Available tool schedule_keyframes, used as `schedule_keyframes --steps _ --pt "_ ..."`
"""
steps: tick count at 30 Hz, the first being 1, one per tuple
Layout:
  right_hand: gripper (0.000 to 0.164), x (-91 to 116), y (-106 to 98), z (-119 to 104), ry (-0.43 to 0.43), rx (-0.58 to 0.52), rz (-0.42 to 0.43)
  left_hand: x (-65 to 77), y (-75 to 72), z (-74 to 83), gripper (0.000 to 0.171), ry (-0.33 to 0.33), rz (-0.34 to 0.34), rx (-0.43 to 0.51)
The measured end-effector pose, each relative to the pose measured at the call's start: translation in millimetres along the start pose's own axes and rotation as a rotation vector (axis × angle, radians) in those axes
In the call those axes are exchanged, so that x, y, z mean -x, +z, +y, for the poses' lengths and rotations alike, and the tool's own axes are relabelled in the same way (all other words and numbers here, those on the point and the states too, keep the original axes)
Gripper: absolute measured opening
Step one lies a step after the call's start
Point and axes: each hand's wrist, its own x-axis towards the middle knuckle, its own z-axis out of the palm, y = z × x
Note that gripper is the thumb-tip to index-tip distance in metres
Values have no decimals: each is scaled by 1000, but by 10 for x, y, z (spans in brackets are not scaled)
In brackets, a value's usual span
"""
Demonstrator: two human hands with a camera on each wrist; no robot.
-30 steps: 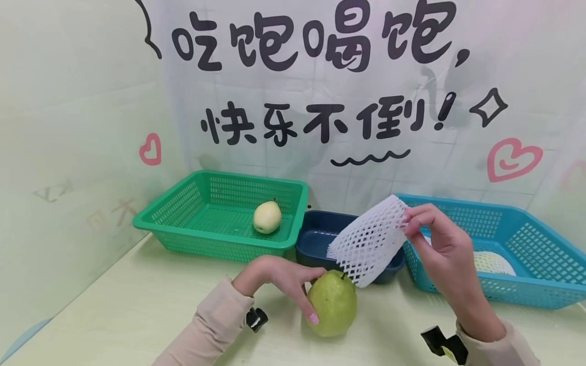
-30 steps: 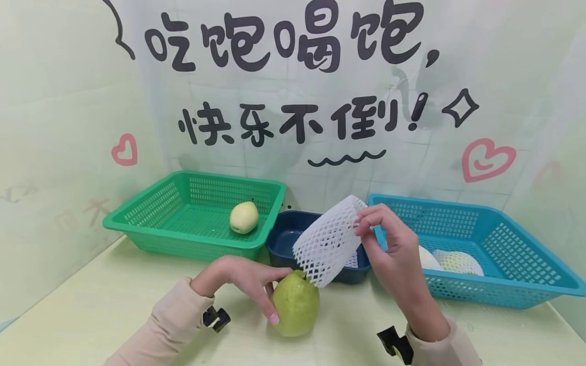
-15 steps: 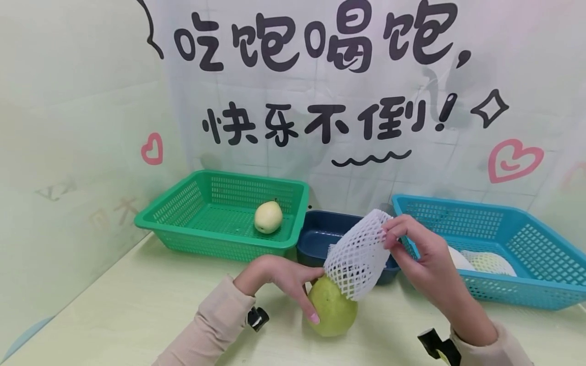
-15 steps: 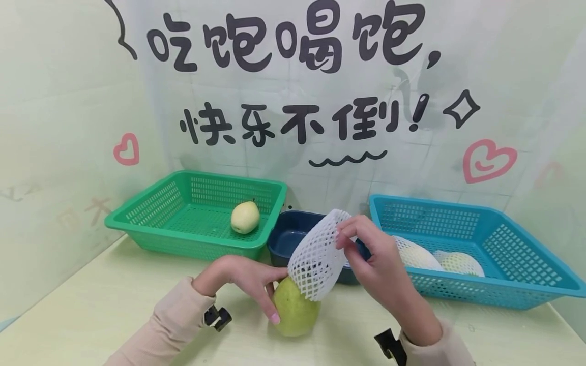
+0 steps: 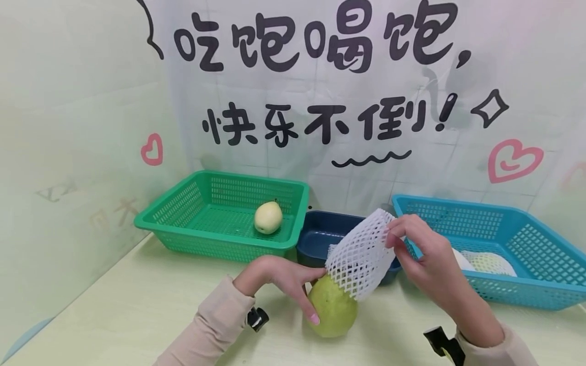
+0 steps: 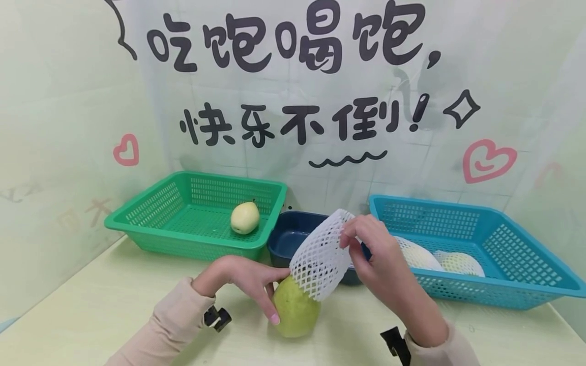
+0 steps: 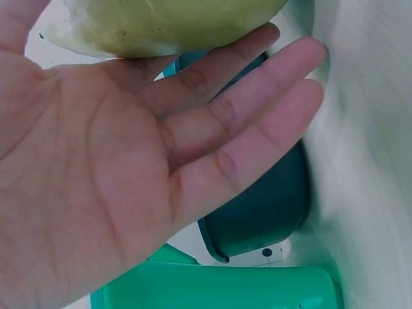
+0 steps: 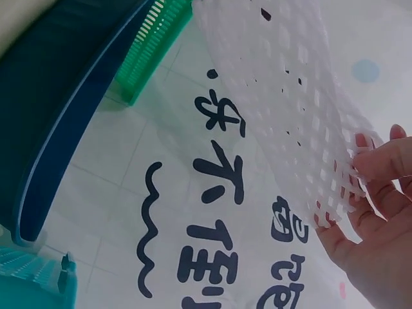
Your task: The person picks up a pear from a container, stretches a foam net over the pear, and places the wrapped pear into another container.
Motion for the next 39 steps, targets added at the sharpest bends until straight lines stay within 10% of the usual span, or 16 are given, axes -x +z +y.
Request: schedule_keyframes --steps 12,22,39 --pt "40 19 26 33 -37 -99 -28 -12 -5 5 82 21 -28 43" --pt "32 79 102 31 137 -592 -120 -22 -9 -29 66 42 -70 95" --pt "43 76 234 -166 23 -196 -237 -47 -12 -71 56 136 -120 141"
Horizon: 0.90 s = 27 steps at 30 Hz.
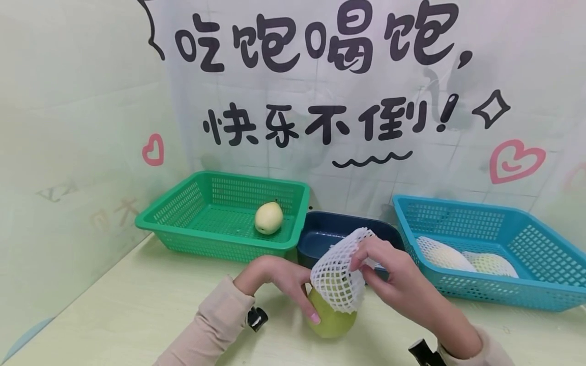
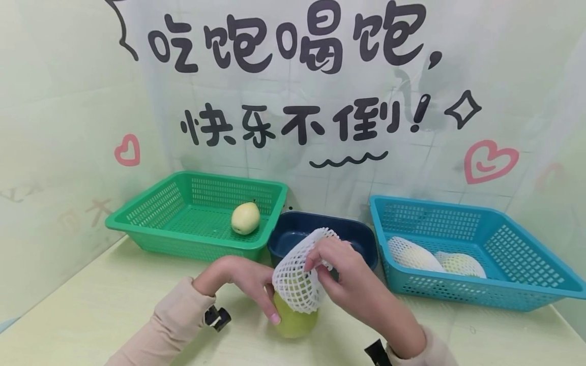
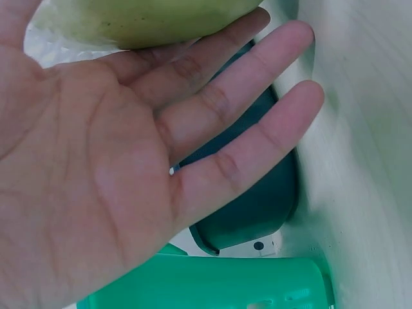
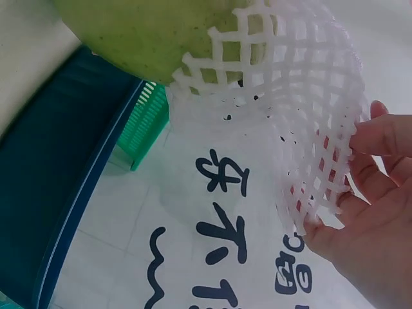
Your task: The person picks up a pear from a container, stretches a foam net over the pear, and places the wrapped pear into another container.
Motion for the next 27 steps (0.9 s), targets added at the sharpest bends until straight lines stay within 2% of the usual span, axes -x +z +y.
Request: schedule_keyframes --steps 8,12,18,27 --pt "41 -2 60 17 -95 88 -23 -14 2 -14 54 19 -33 1" --pt "43 -4 2 12 -60 160 -26 -5 -9 -8 57 -7 -22 -9" --pt "44 -18 -129 -1 3 233 -22 54 -20 26 60 -79 21 -80" --pt "43 0 -208 57 -3 309 -38 54 -28 37 57 -156 44 -122"
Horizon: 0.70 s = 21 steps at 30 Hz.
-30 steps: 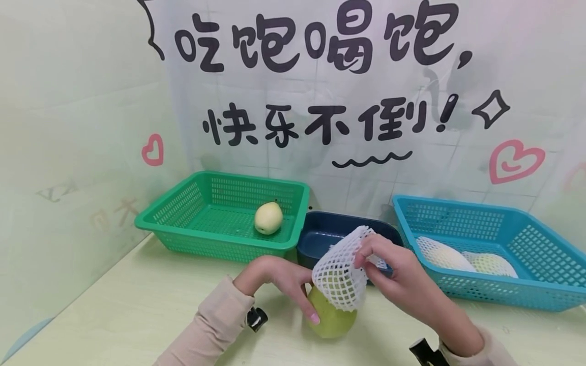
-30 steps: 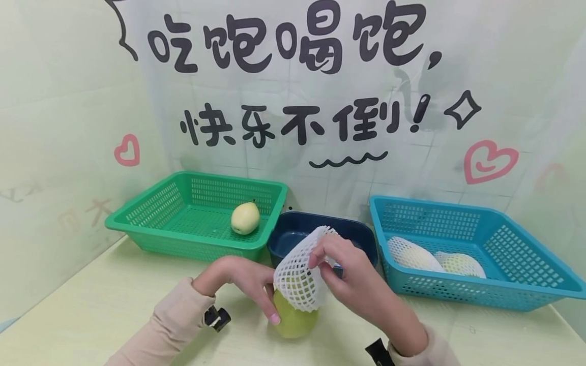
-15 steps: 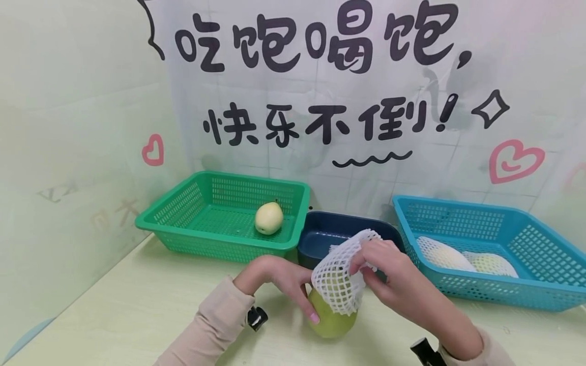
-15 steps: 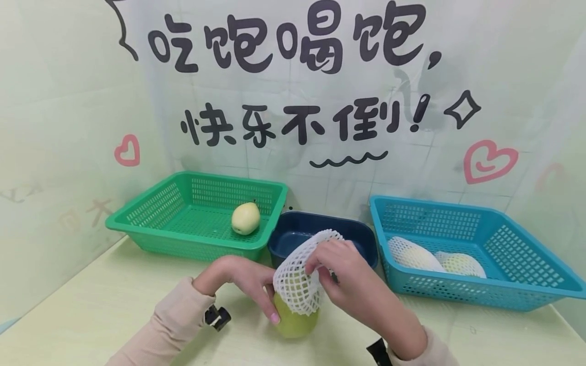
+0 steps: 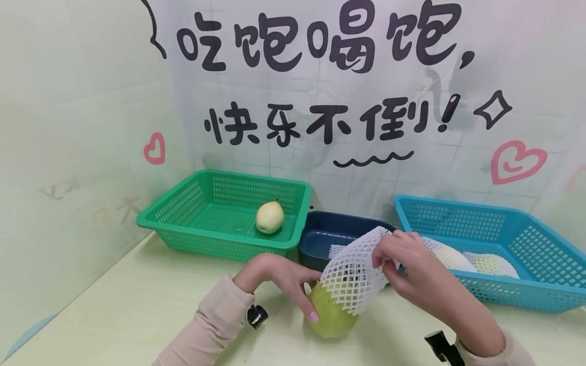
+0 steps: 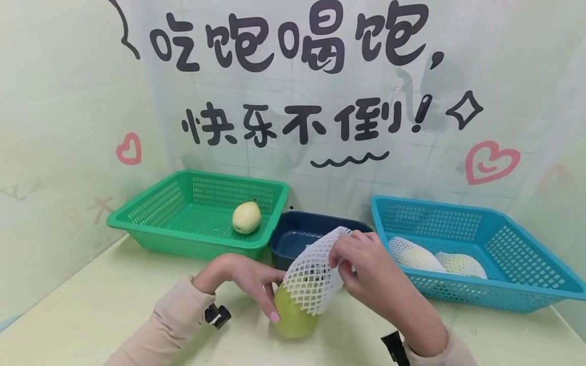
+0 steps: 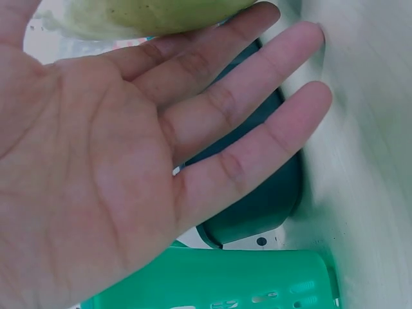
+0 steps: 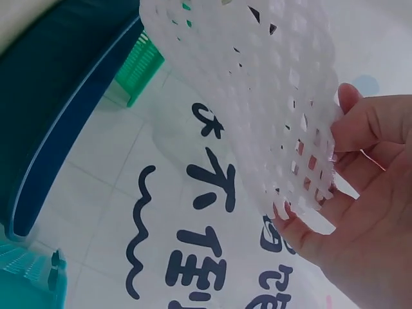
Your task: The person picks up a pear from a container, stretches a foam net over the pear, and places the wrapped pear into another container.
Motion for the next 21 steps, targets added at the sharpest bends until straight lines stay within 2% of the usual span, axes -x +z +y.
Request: schedule_keyframes --steps 4,9,12,21 --pt "43 -9 30 -21 4 -35 -31 -13 -2 -4 55 29 -17 21" --pt "43 -29 102 -76 -33 -108 -25 -34 -9 -33 52 92 -51 54" --pt "41 -33 146 -105 -45 -112 -32 -36 -15 -51 51 118 -66 68" --pt "36 -31 261 -159 -63 -74 -83 -32 -21 -66 50 76 -71 57"
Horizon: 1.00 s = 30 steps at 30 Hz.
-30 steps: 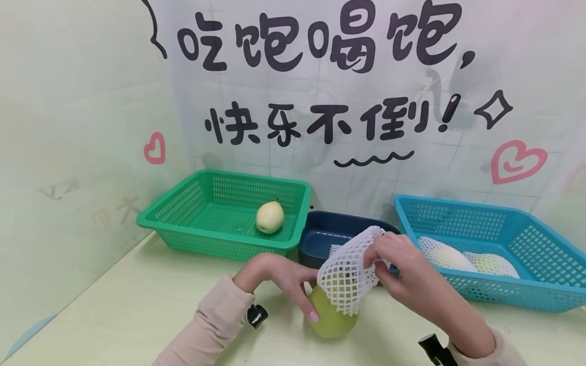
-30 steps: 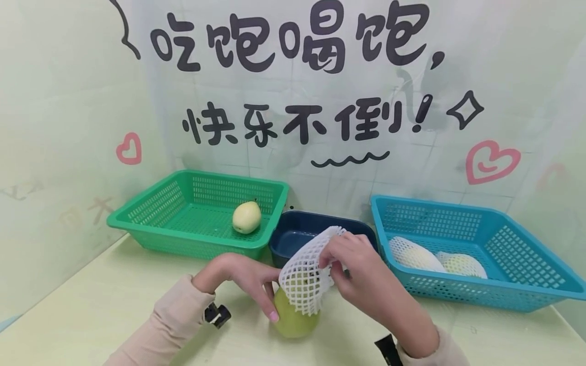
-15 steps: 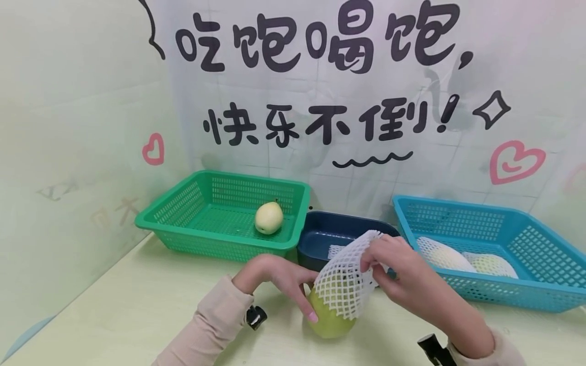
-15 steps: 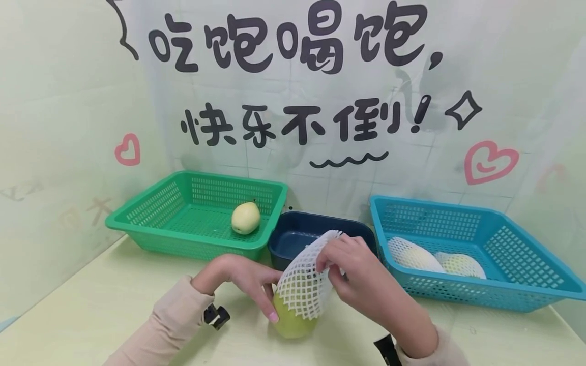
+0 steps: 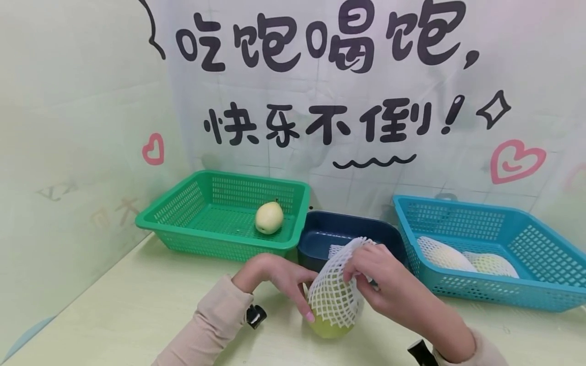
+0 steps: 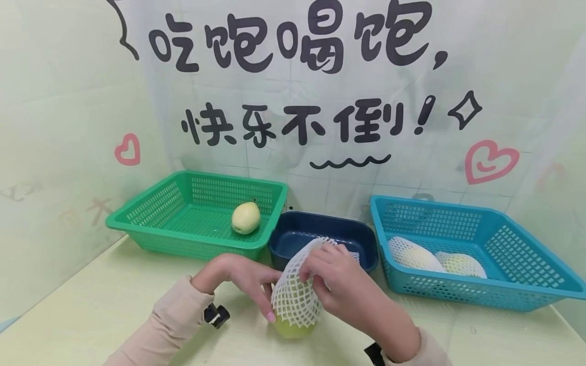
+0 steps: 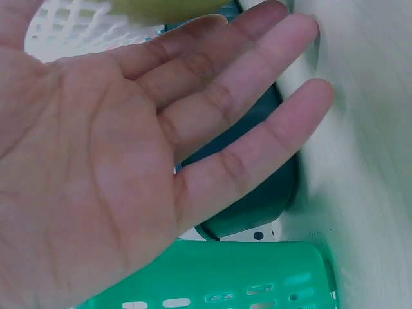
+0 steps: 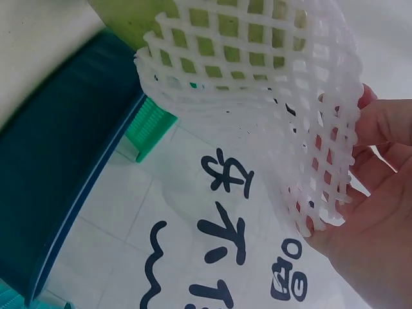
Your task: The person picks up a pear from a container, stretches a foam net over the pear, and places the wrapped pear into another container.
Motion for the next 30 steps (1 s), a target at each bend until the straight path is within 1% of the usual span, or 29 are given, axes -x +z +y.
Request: schedule_keyframes --steps 6,10,14,17,21,24,26,27,29,30 --pt "34 2 55 -50 22 34 -41 -11 7 16 53 -43 1 -38" --pt "33 2 78 -59 21 57 -36 -1 5 31 61 -74 -10 -26" --pt "31 -4 49 -58 21 63 -22 28 8 47 66 -101 15 -24" --pt "31 -6 -15 -51 23 10 16 44 8 53 65 -95 37 -37" --pt "34 5 -132 -25 29 -94 70 53 6 50 64 -55 46 -25" --pt "41 17 -236 2 82 -126 71 56 15 45 69 -19 66 2" --pt "47 33 -307 20 170 -137 15 58 21 40 73 3 80 35" --pt "51 44 -339 30 232 -163 -42 62 22 41 73 16 90 46" --pt "58 68 -380 55 367 -219 -190 76 24 43 74 50 108 65" --pt "62 75 -387 72 432 -251 -278 84 24 45 74 66 116 73"
